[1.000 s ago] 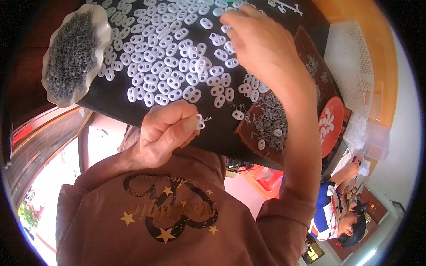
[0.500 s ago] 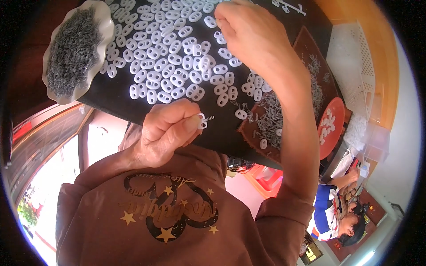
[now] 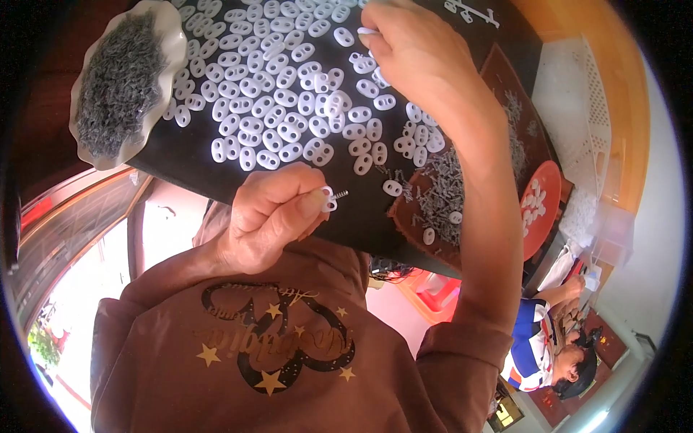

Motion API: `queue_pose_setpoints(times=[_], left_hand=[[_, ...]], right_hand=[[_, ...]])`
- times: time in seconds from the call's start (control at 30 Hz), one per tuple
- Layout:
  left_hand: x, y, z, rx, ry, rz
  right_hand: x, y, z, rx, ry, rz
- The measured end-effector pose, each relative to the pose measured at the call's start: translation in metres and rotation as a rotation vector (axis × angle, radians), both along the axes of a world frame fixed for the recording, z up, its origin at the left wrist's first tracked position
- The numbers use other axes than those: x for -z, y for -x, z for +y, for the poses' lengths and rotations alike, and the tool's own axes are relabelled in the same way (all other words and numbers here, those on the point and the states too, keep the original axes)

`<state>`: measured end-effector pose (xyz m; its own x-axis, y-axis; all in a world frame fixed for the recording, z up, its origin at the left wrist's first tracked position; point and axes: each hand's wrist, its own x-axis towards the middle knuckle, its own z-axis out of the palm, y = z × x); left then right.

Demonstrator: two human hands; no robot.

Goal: Assembling small white plastic cord locks by inserting metal springs into them.

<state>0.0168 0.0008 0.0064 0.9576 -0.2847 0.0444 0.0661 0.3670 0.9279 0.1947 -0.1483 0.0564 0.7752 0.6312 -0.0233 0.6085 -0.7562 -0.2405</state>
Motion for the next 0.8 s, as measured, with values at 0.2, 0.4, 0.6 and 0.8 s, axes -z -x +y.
queue_pose_setpoints(times=[0.2,0.4,0.6,0.8], left_hand=[[0.001,0.000,0.000,-0.010,-0.020,-0.025],[0.002,0.001,-0.001,-0.024,0.005,-0.004],[0.002,0.002,0.001,-0.006,-0.039,-0.054],[0.002,0.006,0.000,0.014,0.231,0.182]], right_hand=[[-0.002,0.001,0.001,0.010,0.027,0.018],[-0.014,0.012,0.004,0.044,-0.121,0.111],[-0.023,0.066,-0.021,0.176,-0.569,0.442],[-0.013,0.109,-0.022,0.070,-0.677,0.638]])
